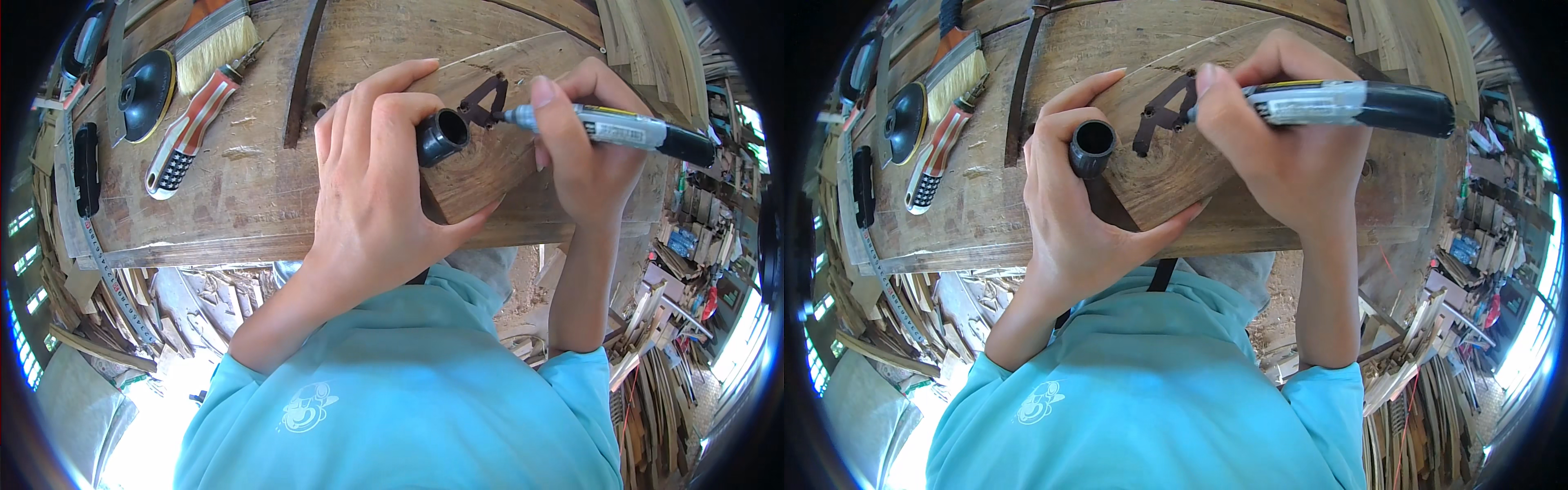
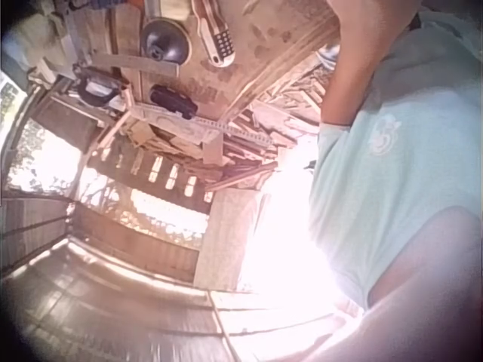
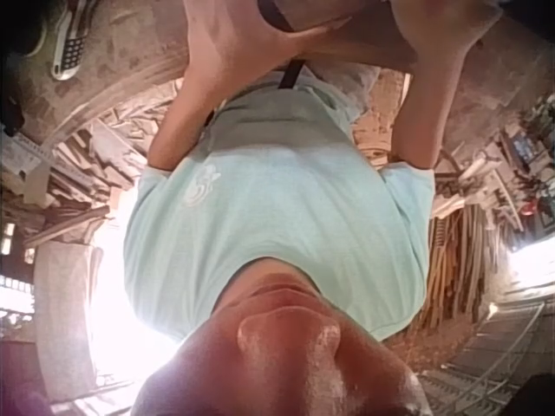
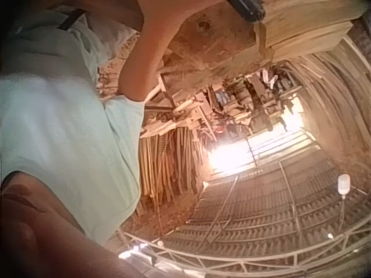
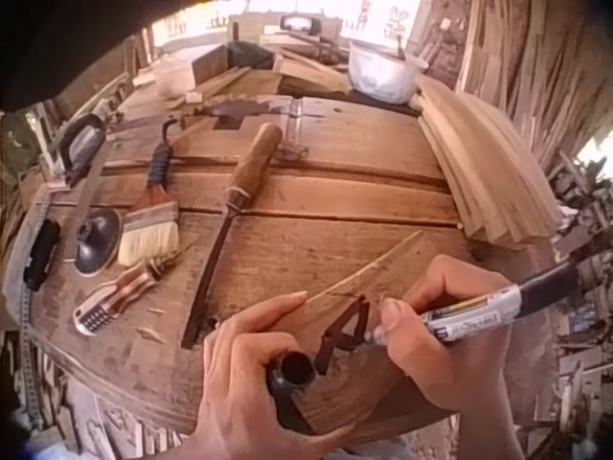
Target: Marking, carving with a chisel and mallet, rasping, and sanding a wooden workpiece.
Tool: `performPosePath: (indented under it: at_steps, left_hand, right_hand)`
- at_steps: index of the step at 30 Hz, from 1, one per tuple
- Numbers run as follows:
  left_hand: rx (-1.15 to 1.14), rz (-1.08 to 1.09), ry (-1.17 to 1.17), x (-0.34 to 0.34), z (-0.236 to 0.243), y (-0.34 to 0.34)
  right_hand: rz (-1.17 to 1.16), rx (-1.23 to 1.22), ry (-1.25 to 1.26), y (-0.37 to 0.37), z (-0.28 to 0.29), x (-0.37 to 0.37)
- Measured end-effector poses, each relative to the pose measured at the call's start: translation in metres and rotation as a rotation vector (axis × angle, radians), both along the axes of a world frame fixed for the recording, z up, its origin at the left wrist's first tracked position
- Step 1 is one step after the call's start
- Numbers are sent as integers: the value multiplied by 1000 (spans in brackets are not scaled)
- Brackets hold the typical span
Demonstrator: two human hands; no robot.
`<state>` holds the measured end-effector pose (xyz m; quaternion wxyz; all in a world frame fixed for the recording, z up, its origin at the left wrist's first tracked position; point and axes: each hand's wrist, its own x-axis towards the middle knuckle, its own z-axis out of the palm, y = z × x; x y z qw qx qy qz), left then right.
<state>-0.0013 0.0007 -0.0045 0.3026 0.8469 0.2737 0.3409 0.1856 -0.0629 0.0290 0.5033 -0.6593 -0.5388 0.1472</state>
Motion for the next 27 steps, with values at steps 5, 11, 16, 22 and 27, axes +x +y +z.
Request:
performPosePath:
  at_steps: [5, 11, 16, 22, 27]
  left_hand:
    - [8, 0, -5, 0, -1, 0]
    - [10, 4, 4, 0, -1, 0]
    - [9, 6, 1, 0, 0, 0]
    - [9, 2, -5, 0, 0, 0]
    - [11, 3, -4, 0, 1, 0]
  right_hand:
    - [-85, -40, 165, 2, 3, -2]
    - [-67, -50, 145, 2, 3, -1]
    - [-69, -69, 119, 2, 3, -1]
    - [-71, -84, 64, 1, 2, 1]
    - [-42, -74, 66, 0, 0, 2]
